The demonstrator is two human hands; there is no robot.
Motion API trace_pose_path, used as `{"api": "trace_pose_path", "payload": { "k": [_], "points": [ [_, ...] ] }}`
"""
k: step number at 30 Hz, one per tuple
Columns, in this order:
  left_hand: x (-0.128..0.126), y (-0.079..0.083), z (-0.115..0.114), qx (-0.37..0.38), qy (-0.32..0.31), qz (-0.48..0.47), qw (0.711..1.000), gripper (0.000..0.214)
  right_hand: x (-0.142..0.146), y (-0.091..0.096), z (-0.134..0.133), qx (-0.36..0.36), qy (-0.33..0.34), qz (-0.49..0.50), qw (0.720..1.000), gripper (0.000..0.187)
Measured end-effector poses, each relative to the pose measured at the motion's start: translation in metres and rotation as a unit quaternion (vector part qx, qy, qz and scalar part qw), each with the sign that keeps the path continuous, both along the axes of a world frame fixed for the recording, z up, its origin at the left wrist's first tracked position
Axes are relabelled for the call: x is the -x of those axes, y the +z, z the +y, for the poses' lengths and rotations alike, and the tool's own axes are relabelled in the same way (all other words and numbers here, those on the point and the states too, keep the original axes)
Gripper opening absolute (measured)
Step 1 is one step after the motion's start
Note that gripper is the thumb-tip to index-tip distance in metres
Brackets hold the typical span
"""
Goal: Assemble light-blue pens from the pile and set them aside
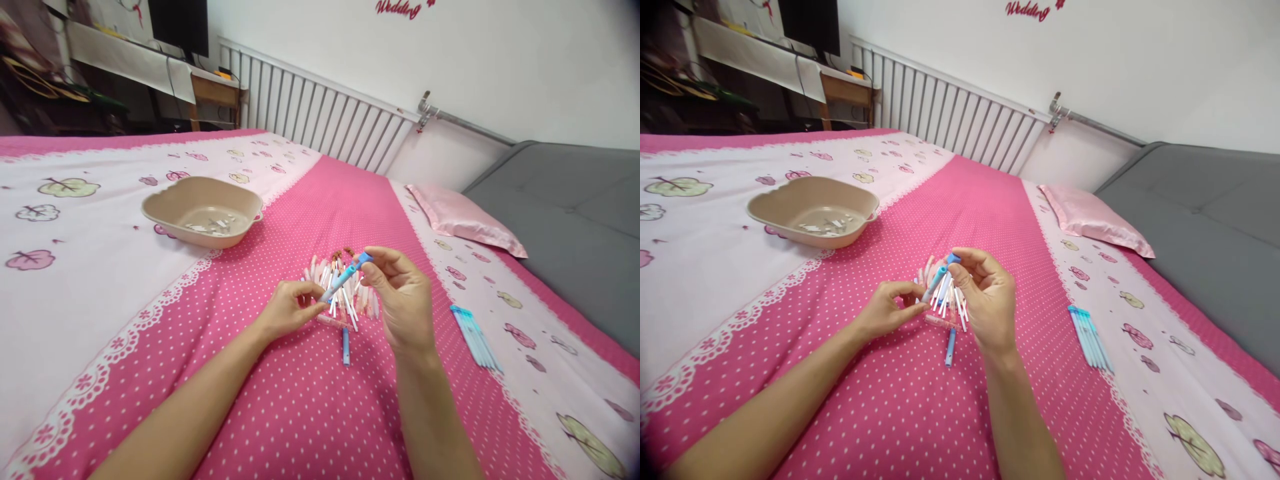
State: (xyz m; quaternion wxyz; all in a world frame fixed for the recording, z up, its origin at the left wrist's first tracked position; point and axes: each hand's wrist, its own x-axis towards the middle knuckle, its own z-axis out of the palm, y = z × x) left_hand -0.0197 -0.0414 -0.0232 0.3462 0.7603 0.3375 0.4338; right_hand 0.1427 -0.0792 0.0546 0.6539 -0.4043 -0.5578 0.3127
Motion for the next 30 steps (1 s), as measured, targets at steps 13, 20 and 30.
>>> {"api": "trace_pose_path", "payload": {
  "k": [13,20,30],
  "points": [
    [-0.0006,0.0007,-0.0004,0.004,-0.003,-0.008,1.000,0.016,-0.0001,-0.0021,0.0015,0.010,0.007,-0.014,1.000,0.018],
    [0.0001,0.0012,-0.0005,0.017,0.001,-0.012,1.000,0.018,-0.0004,-0.0027,-0.0003,0.011,-0.048,-0.085,0.995,0.019],
    [0.0005,0.0015,-0.0005,0.026,-0.004,-0.016,1.000,0.021,0.0017,-0.0018,-0.0046,-0.009,-0.107,-0.139,0.984,0.022]
  ]
}}
